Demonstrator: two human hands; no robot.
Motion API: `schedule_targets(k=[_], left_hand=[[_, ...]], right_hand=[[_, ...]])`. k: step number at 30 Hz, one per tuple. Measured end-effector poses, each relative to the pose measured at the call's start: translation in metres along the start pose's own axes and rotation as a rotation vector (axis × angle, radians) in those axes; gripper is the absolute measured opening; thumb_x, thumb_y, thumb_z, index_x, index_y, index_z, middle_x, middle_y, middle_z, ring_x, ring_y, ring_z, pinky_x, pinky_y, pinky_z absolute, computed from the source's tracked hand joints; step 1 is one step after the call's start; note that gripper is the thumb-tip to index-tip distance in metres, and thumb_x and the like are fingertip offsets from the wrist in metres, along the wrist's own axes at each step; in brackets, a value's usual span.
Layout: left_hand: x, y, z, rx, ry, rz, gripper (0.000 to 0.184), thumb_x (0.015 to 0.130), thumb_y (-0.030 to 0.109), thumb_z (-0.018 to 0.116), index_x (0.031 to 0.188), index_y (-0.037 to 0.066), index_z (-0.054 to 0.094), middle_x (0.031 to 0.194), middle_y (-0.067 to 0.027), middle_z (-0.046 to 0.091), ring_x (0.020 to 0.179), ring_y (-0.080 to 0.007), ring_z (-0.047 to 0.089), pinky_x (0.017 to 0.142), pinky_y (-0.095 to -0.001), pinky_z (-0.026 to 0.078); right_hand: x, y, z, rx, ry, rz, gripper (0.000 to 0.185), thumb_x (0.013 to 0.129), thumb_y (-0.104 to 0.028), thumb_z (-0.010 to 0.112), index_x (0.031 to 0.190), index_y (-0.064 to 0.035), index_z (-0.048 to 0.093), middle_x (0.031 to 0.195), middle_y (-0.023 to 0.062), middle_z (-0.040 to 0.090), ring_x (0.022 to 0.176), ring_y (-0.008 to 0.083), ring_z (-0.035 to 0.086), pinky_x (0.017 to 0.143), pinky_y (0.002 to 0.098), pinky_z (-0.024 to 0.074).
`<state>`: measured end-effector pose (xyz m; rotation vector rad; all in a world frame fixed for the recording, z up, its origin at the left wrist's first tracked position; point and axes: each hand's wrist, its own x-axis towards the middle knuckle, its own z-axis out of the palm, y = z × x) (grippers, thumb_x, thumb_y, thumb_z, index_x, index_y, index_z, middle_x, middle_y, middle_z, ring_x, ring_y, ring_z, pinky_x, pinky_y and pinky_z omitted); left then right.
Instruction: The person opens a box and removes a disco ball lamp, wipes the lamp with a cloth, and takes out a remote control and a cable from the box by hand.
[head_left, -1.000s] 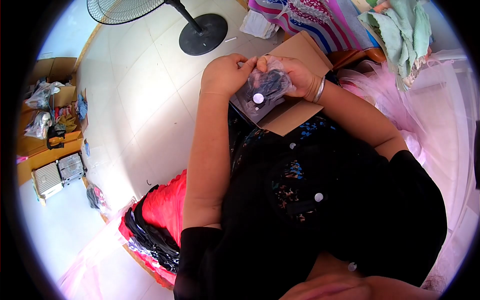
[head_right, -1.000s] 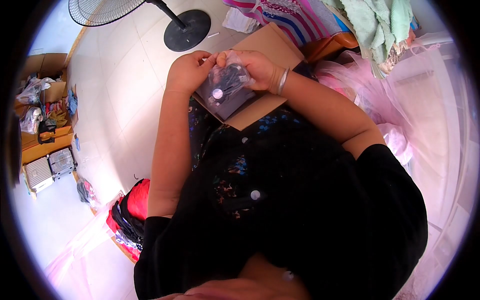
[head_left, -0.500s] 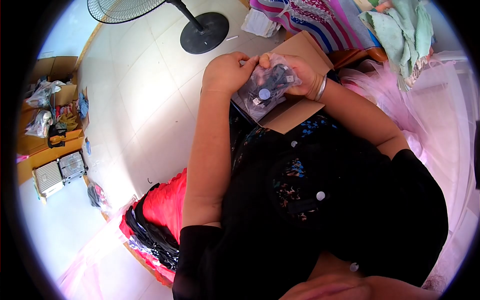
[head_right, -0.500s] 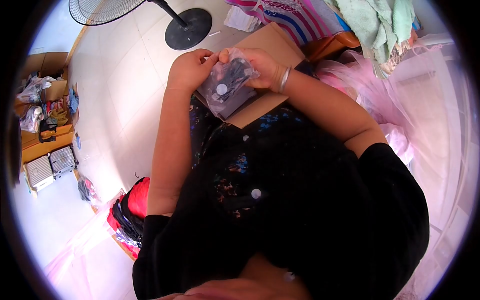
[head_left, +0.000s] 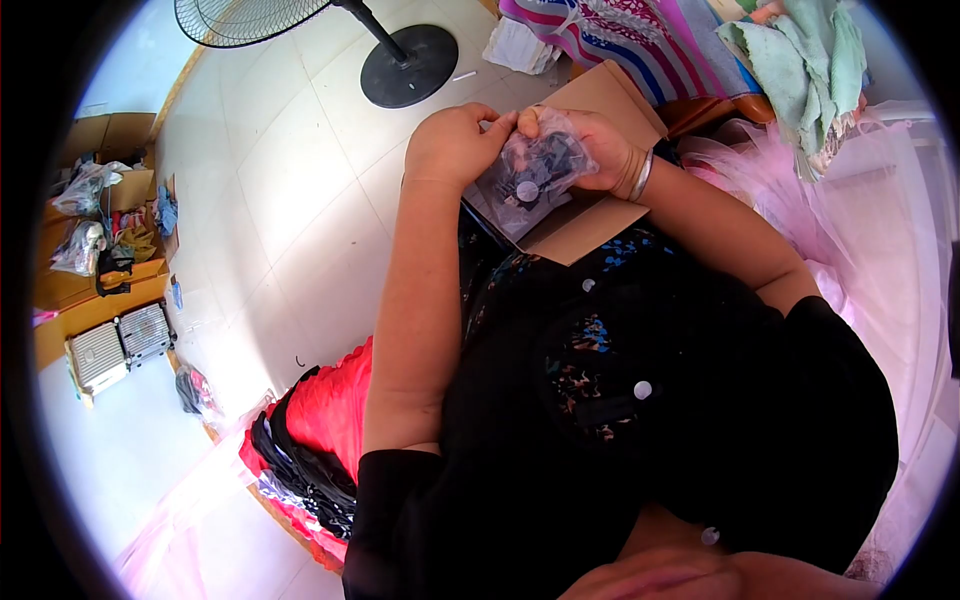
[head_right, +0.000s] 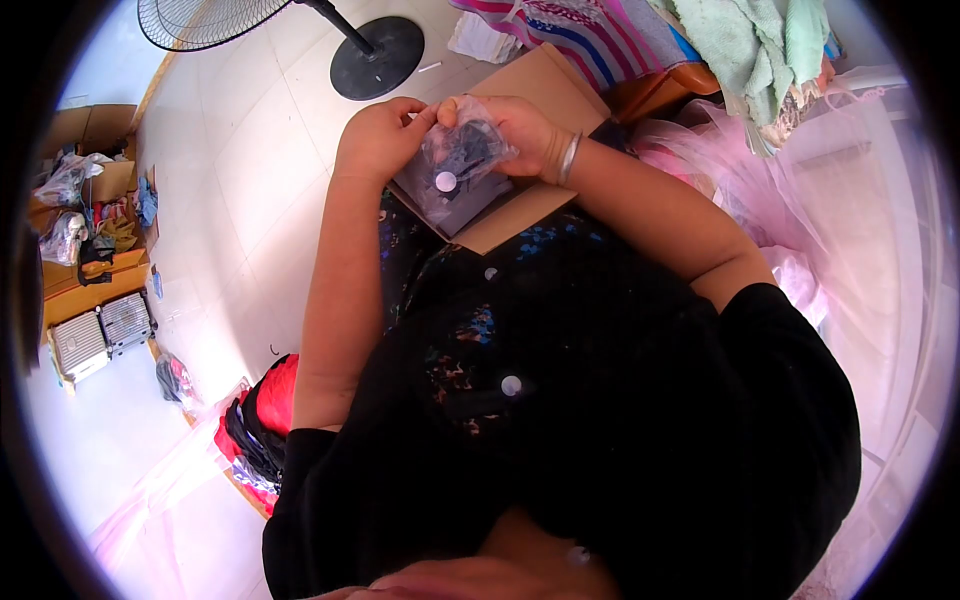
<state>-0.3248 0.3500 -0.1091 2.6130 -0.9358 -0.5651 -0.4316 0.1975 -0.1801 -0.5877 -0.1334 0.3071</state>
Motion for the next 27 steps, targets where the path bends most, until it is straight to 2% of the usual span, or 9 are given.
schedule_targets(k=[3, 5, 11, 27], left_hand=[[-0.001, 0.001, -0.001, 0.001, -0.002, -0.006, 0.044, 0.088, 0.051, 0.053, 0.103, 0.015, 0.072, 0.094, -0.0096, 0.071, 0.092, -0.0280, 0.066, 0.082, -0.0385, 0.051], [-0.001, 0.002, -0.001, 0.000, -0.005, -0.011, 0.044, 0.088, 0.051, 0.053, 0.103, 0.015, 0.072, 0.094, -0.0095, 0.071, 0.092, -0.0280, 0.066, 0.082, -0.0385, 0.051], [-0.002, 0.003, -0.001, -0.009, -0.007, -0.020, 0.044, 0.087, 0.051, 0.053, 0.103, 0.015, 0.072, 0.094, -0.0093, 0.071, 0.092, -0.0275, 0.066, 0.082, -0.0382, 0.051], [0.001, -0.001, 0.001, -0.023, 0.002, -0.024, 0.043, 0.087, 0.051, 0.055, 0.102, 0.015, 0.072, 0.092, -0.0093, 0.071, 0.090, -0.0271, 0.067, 0.080, -0.0378, 0.051]], right_hand=[[0.000, -0.001, 0.001, 0.001, 0.019, 0.013, 0.025, 0.097, -0.031, 0.042, 0.093, -0.0096, 0.055, 0.101, 0.0115, 0.065, 0.091, 0.0227, 0.065, 0.084, 0.0342, 0.0527], [-0.002, -0.004, 0.006, 0.011, -0.006, 0.009, 0.020, 0.096, -0.026, 0.045, 0.097, -0.0065, 0.050, 0.098, 0.0140, 0.060, 0.093, 0.0235, 0.061, 0.084, 0.0332, 0.0498], [-0.002, -0.005, 0.012, 0.118, 0.003, -0.019, 0.022, 0.097, -0.026, 0.045, 0.099, -0.0043, 0.051, 0.097, 0.0132, 0.060, 0.091, 0.0227, 0.062, 0.083, 0.0321, 0.0507], [-0.002, -0.004, 0.006, 0.127, -0.013, -0.005, 0.021, 0.097, -0.023, 0.046, 0.100, -0.0029, 0.052, 0.098, 0.0137, 0.059, 0.090, 0.0229, 0.062, 0.082, 0.0318, 0.0513]])
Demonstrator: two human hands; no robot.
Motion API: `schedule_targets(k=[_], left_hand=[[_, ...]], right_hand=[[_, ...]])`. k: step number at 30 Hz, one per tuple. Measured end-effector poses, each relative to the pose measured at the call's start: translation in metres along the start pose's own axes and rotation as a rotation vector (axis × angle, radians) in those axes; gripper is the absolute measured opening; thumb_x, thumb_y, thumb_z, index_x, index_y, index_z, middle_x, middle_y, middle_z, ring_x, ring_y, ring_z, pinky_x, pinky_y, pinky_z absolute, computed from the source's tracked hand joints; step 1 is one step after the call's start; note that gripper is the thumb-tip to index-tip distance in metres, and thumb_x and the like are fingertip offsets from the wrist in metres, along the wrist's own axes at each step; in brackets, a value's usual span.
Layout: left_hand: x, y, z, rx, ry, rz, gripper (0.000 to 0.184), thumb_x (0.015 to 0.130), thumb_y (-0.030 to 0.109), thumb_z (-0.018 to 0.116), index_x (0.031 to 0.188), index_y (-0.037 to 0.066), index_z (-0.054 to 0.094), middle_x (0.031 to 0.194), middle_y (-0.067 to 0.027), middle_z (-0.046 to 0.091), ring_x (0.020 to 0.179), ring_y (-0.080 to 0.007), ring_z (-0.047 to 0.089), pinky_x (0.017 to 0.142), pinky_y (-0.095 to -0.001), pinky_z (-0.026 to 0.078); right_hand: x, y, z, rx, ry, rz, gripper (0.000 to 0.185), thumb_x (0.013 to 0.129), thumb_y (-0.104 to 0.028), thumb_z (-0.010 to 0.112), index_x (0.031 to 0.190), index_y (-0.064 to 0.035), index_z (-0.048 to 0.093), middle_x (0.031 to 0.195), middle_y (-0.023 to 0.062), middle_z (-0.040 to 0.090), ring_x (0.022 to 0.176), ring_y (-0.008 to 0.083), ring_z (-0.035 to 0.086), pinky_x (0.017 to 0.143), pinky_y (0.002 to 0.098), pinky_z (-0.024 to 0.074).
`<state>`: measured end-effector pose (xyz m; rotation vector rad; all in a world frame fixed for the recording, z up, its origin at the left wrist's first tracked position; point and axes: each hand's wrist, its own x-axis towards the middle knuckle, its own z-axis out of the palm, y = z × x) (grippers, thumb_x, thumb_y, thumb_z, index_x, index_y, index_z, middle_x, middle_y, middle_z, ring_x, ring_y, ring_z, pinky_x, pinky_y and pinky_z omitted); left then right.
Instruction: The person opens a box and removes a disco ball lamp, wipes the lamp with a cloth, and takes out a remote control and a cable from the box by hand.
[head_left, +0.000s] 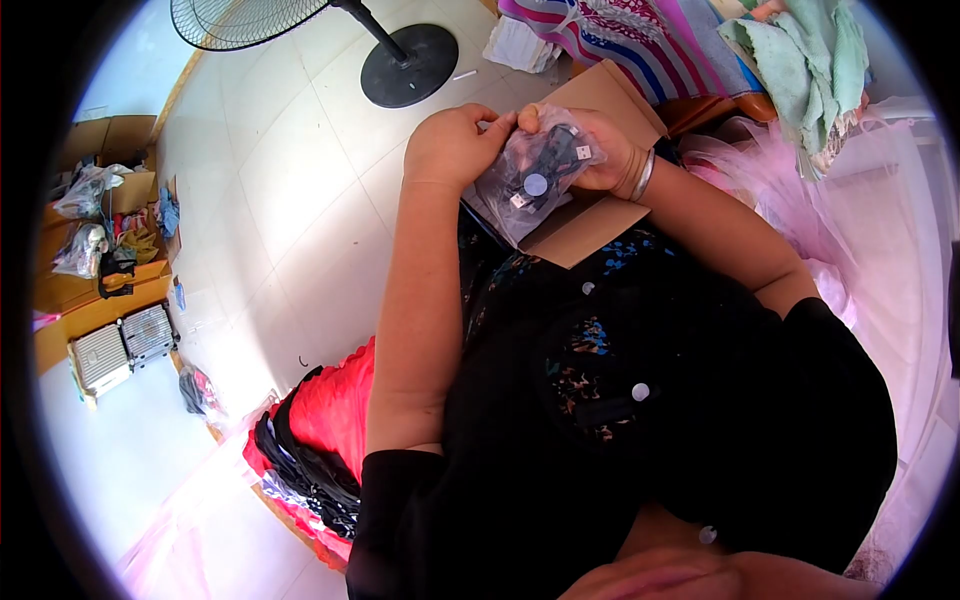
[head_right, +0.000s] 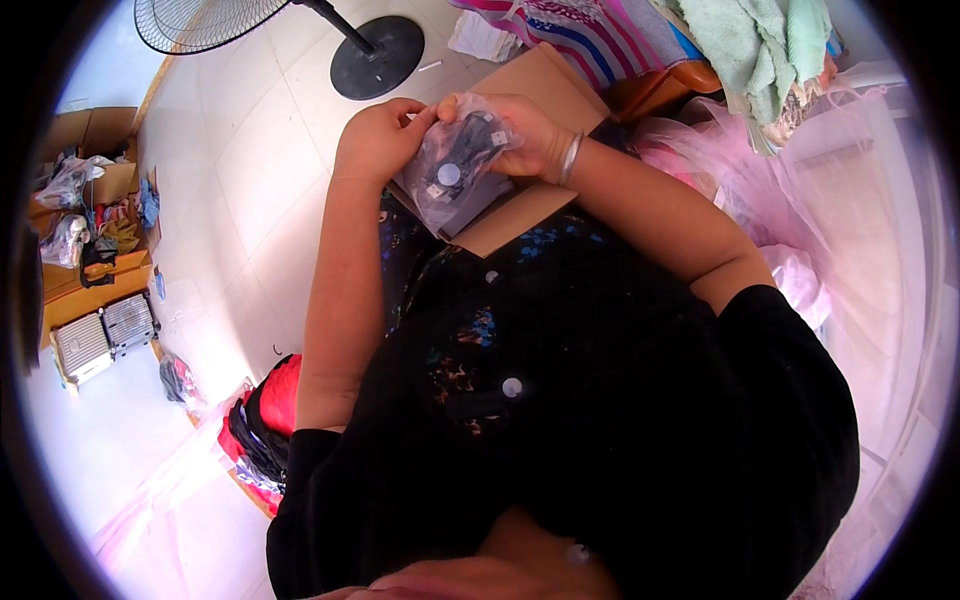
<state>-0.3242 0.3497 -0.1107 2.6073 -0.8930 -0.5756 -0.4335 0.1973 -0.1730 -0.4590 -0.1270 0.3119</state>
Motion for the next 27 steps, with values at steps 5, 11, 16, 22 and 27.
schedule_targets(k=[5, 11, 16, 22, 27], left_hand=[[0.0004, -0.0026, 0.0017, 0.008, -0.001, 0.012, 0.044, 0.085, 0.051, 0.056, 0.104, 0.015, 0.072, 0.093, -0.0097, 0.071, 0.091, -0.0271, 0.067, 0.081, -0.0373, 0.051], [0.0023, -0.0069, 0.0053, -0.007, 0.057, 0.058, 0.033, 0.082, 0.037, 0.061, 0.104, 0.014, 0.072, 0.085, -0.0114, 0.071, 0.077, -0.0255, 0.068, 0.073, -0.0340, 0.052], [0.0003, -0.0035, 0.0002, 0.031, -0.008, 0.025, 0.043, 0.083, 0.047, 0.058, 0.110, 0.015, 0.070, 0.097, -0.0099, 0.071, 0.095, -0.0271, 0.066, 0.084, -0.0371, 0.051], [0.0001, -0.0036, -0.0003, 0.036, -0.009, 0.019, 0.044, 0.083, 0.046, 0.058, 0.111, 0.015, 0.070, 0.099, -0.0103, 0.071, 0.096, -0.0275, 0.066, 0.084, -0.0372, 0.051], [-0.0004, -0.0061, 0.0048, 0.016, 0.077, 0.047, 0.035, 0.082, 0.038, 0.061, 0.106, 0.015, 0.071, 0.087, -0.0119, 0.070, 0.081, -0.0268, 0.068, 0.075, -0.0347, 0.052]], right_hand=[[-0.0004, 0.0015, -0.0064, -0.051, 0.057, -0.004, 0.021, 0.094, -0.024, 0.050, 0.100, -0.0040, 0.053, 0.099, 0.0119, 0.059, 0.090, 0.0222, 0.062, 0.083, 0.0325, 0.0506], [-0.0001, 0.0016, -0.0049, -0.111, 0.038, 0.011, 0.021, 0.093, -0.026, 0.048, 0.100, -0.0062, 0.053, 0.098, 0.0134, 0.060, 0.091, 0.0238, 0.062, 0.083, 0.0345, 0.0504], [0.0010, 0.0031, -0.0048, -0.153, 0.017, 0.005, 0.020, 0.093, -0.025, 0.048, 0.099, -0.0066, 0.052, 0.096, 0.0132, 0.062, 0.091, 0.0241, 0.063, 0.083, 0.0349, 0.0508], [0.0025, 0.0057, -0.0064, -0.183, 0.019, 0.013, 0.029, 0.099, -0.032, 0.041, 0.097, -0.0063, 0.055, 0.096, 0.0105, 0.063, 0.087, 0.0211, 0.065, 0.082, 0.0328, 0.0523], [0.0027, 0.0058, 0.0000, -0.248, 0.041, 0.027, 0.020, 0.097, -0.023, 0.047, 0.093, -0.0061, 0.057, 0.093, 0.0092, 0.063, 0.085, 0.0186, 0.064, 0.081, 0.0306, 0.0522]])
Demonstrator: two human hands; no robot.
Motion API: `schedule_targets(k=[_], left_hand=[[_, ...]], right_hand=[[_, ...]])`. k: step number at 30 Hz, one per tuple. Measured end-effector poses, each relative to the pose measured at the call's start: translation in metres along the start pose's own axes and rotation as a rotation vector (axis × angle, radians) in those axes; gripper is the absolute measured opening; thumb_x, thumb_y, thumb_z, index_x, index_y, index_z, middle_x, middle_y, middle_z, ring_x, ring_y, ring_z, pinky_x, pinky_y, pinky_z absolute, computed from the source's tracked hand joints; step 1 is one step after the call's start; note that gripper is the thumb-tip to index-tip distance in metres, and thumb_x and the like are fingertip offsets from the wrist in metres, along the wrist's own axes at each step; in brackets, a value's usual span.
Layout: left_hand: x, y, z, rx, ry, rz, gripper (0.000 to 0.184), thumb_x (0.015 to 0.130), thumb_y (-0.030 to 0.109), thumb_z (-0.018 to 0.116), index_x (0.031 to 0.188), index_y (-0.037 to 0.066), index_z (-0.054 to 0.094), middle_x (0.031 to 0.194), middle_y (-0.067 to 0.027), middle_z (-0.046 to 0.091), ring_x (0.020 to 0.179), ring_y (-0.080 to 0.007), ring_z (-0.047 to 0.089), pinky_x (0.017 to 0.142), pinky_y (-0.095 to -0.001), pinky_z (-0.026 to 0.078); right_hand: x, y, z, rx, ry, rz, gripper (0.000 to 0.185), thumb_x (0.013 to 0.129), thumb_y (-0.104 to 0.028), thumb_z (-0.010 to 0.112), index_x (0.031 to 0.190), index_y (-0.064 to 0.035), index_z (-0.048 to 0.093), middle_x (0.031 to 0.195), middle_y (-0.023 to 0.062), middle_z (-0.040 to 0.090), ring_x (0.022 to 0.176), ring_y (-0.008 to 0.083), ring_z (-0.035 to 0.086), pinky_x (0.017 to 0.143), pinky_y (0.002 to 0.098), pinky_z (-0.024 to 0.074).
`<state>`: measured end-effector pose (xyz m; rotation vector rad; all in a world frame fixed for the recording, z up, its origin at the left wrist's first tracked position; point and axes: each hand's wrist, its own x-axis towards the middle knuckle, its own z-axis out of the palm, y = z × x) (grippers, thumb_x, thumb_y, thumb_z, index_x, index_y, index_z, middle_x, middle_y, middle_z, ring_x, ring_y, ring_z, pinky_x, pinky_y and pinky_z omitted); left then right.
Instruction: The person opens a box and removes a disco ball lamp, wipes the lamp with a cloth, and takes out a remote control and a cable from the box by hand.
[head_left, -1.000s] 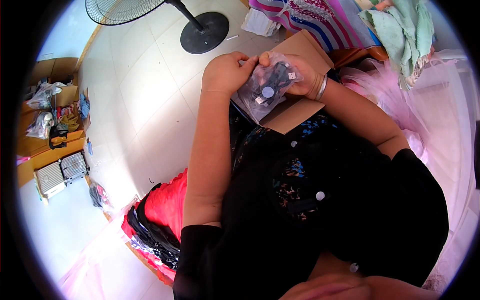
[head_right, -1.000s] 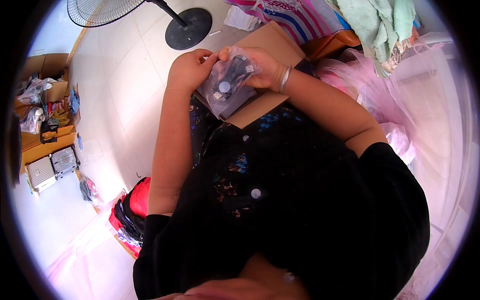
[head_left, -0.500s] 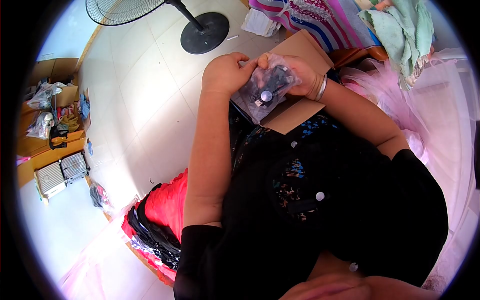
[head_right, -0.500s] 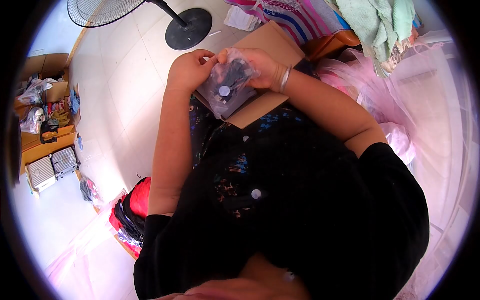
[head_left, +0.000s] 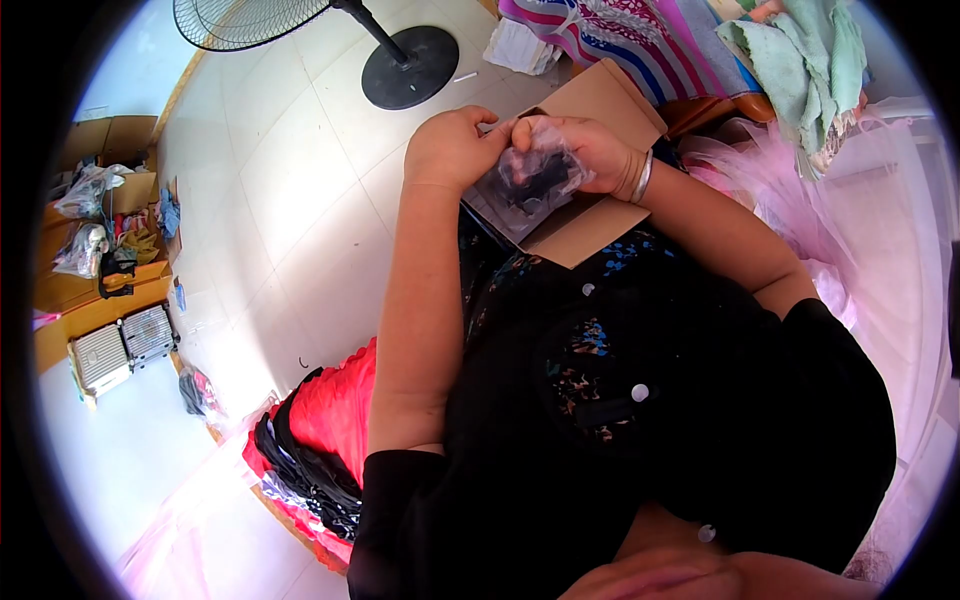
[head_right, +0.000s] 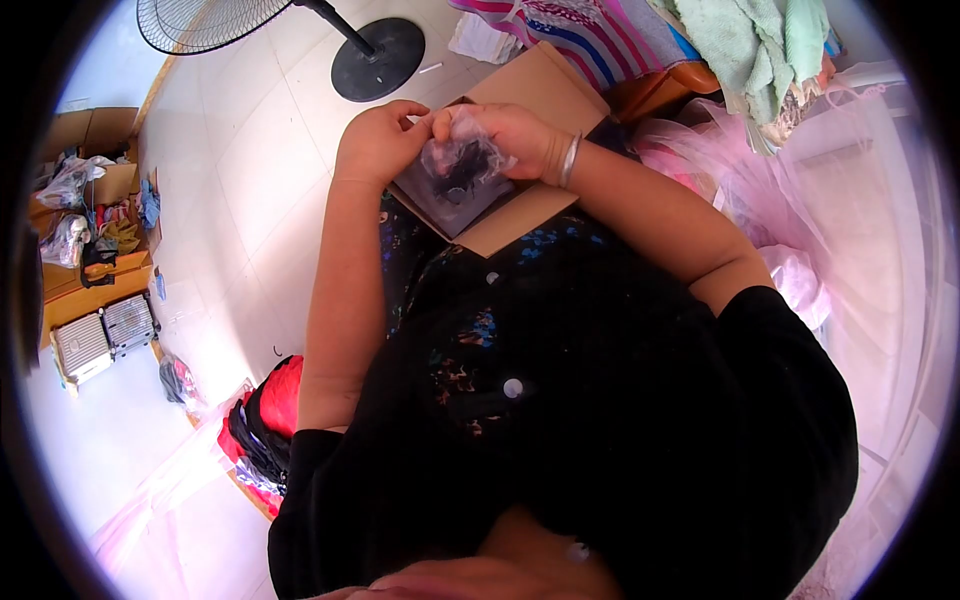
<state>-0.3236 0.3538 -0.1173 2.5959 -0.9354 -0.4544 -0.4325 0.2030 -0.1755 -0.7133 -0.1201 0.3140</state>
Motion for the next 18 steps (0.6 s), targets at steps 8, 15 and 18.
schedule_targets(k=[8, 15, 18], left_hand=[[0.002, 0.001, -0.002, -0.006, -0.047, -0.025, 0.044, 0.082, 0.050, 0.062, 0.105, 0.014, 0.071, 0.089, -0.0114, 0.071, 0.082, -0.0270, 0.068, 0.074, -0.0348, 0.052], [0.002, -0.002, -0.001, 0.007, -0.045, 0.005, 0.049, 0.082, 0.055, 0.062, 0.106, 0.013, 0.071, 0.090, -0.0111, 0.071, 0.083, -0.0263, 0.068, 0.075, -0.0346, 0.053], [0.001, -0.003, 0.000, 0.012, -0.039, 0.007, 0.049, 0.082, 0.055, 0.062, 0.106, 0.013, 0.071, 0.090, -0.0110, 0.071, 0.083, -0.0261, 0.068, 0.075, -0.0345, 0.053]], right_hand=[[-0.003, 0.005, 0.004, -0.215, 0.076, 0.144, 0.011, 0.085, -0.011, 0.054, 0.091, -0.0064, 0.062, 0.087, 0.0044, 0.064, 0.083, 0.0143, 0.063, 0.078, 0.0258, 0.0498], [-0.002, 0.007, 0.007, -1.105, -0.205, 0.249, 0.016, 0.081, -0.009, 0.051, 0.087, -0.0030, 0.065, 0.083, 0.0028, 0.063, 0.076, 0.0111, 0.056, 0.070, 0.0251, 0.0439], [-0.002, 0.010, 0.009, -1.066, -0.152, 0.344, 0.019, 0.085, -0.013, 0.051, 0.093, -0.0038, 0.065, 0.081, 0.0036, 0.063, 0.075, 0.0125, 0.056, 0.071, 0.0270, 0.0447]])
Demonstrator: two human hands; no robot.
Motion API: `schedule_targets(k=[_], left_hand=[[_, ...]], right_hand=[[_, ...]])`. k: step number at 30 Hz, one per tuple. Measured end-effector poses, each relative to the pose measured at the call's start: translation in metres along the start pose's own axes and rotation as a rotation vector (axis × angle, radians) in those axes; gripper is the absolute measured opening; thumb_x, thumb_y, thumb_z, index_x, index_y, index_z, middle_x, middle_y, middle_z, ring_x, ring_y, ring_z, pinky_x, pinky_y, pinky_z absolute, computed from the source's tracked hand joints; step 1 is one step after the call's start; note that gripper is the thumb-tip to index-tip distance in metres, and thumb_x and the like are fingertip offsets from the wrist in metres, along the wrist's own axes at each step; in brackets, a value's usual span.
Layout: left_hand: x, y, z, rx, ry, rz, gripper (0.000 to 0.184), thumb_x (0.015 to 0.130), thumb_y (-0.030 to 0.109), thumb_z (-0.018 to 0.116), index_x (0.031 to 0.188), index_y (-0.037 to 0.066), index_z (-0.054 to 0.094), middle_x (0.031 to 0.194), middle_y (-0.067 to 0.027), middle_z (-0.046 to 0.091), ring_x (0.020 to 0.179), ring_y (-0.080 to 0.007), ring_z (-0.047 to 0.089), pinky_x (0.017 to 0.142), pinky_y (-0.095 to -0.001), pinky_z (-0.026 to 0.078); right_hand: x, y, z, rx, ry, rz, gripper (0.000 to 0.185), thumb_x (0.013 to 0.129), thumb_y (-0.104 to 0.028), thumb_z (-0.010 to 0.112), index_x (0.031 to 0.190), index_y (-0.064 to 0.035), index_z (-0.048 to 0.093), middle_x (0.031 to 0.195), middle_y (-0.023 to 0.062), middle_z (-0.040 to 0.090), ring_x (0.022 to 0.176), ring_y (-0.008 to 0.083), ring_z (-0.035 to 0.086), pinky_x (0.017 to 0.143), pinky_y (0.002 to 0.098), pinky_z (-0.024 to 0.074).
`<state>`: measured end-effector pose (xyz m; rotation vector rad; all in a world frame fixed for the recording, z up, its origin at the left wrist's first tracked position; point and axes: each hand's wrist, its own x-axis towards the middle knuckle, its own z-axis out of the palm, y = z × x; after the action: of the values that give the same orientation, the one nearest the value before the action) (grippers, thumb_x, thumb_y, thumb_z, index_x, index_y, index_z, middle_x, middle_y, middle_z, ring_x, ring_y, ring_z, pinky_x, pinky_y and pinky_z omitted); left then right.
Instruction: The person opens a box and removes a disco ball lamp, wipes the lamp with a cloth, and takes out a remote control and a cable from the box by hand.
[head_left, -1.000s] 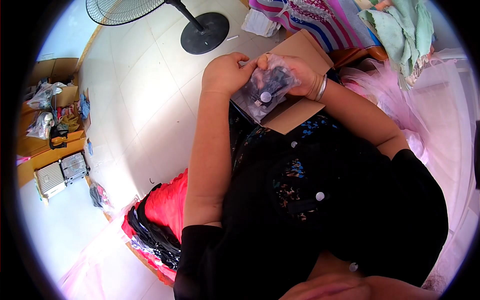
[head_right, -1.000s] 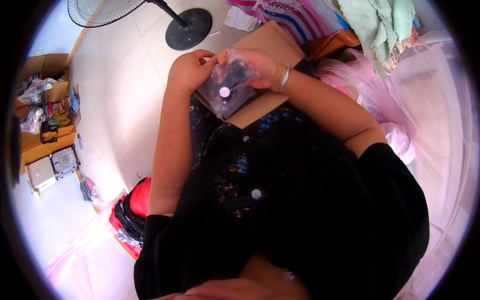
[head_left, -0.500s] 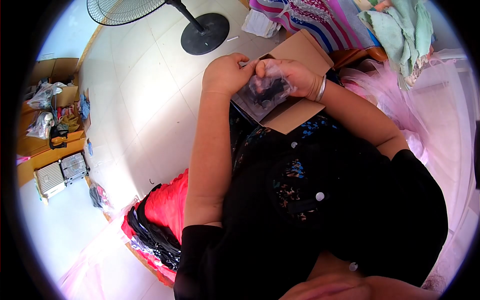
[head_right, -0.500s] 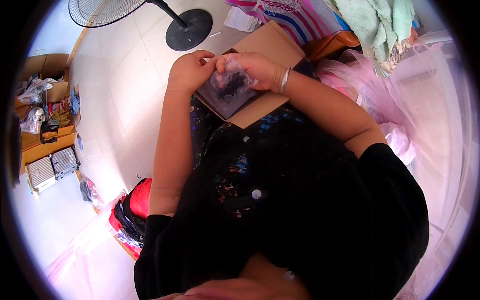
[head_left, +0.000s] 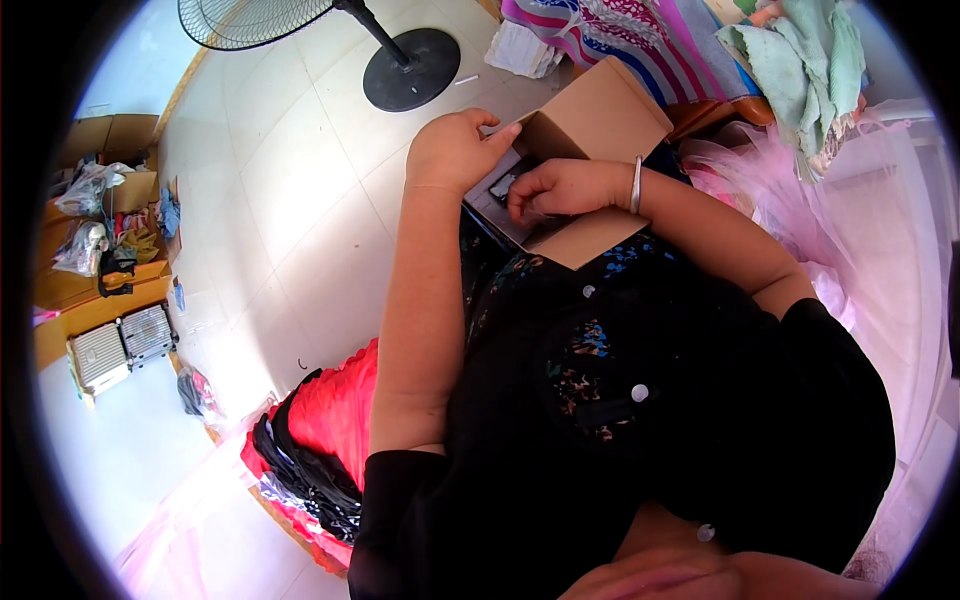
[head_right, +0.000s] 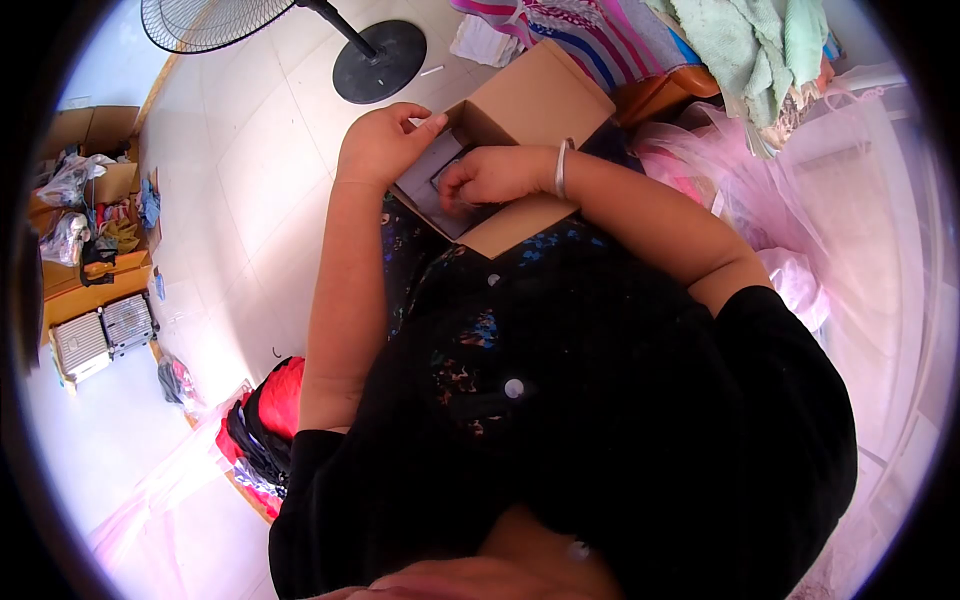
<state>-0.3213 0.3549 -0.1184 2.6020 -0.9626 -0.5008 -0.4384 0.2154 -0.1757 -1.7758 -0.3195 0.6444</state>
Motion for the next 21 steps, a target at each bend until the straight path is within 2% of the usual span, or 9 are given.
schedule_targets(k=[2, 5, 11, 21], left_hand=[[0.000, -0.001, 0.001, 0.000, 0.007, 0.001, 0.049, 0.082, 0.055, 0.062, 0.106, 0.013, 0.071, 0.090, -0.0109, 0.071, 0.083, -0.0260, 0.068, 0.075, -0.0345, 0.053], [0.000, -0.002, 0.002, -0.017, 0.015, 0.005, 0.048, 0.082, 0.054, 0.062, 0.106, 0.013, 0.071, 0.090, -0.0107, 0.071, 0.083, -0.0258, 0.068, 0.074, -0.0343, 0.053], [-0.001, -0.002, 0.002, -0.019, 0.021, 0.002, 0.048, 0.082, 0.053, 0.063, 0.106, 0.013, 0.071, 0.089, -0.0103, 0.071, 0.082, -0.0254, 0.068, 0.074, -0.0341, 0.053], [0.000, -0.006, 0.004, 0.014, 0.035, 0.032, 0.043, 0.079, 0.046, 0.068, 0.107, 0.015, 0.071, 0.092, -0.0111, 0.071, 0.085, -0.0261, 0.068, 0.076, -0.0344, 0.053]], right_hand=[[0.001, 0.001, 0.001, 0.133, 0.061, 0.003, 0.021, 0.089, -0.020, 0.053, 0.098, -0.0051, 0.066, 0.080, 0.0041, 0.062, 0.075, 0.0142, 0.056, 0.073, 0.0287, 0.0455], [0.002, 0.004, 0.000, 0.035, 0.054, 0.002, 0.024, 0.091, -0.024, 0.056, 0.100, -0.0048, 0.065, 0.083, 0.0057, 0.064, 0.077, 0.0154, 0.058, 0.074, 0.0298, 0.0469], [0.001, 0.001, 0.001, -0.140, 0.001, 0.034, 0.026, 0.086, -0.024, 0.066, 0.102, -0.0039, 0.066, 0.091, 0.0092, 0.068, 0.083, 0.0179, 0.063, 0.075, 0.0307, 0.0488], [-0.001, -0.007, 0.001, -0.185, -0.019, 0.060, 0.027, 0.081, -0.020, 0.067, 0.103, -0.0039, 0.066, 0.092, 0.0105, 0.069, 0.085, 0.0212, 0.064, 0.077, 0.0318, 0.0497]])
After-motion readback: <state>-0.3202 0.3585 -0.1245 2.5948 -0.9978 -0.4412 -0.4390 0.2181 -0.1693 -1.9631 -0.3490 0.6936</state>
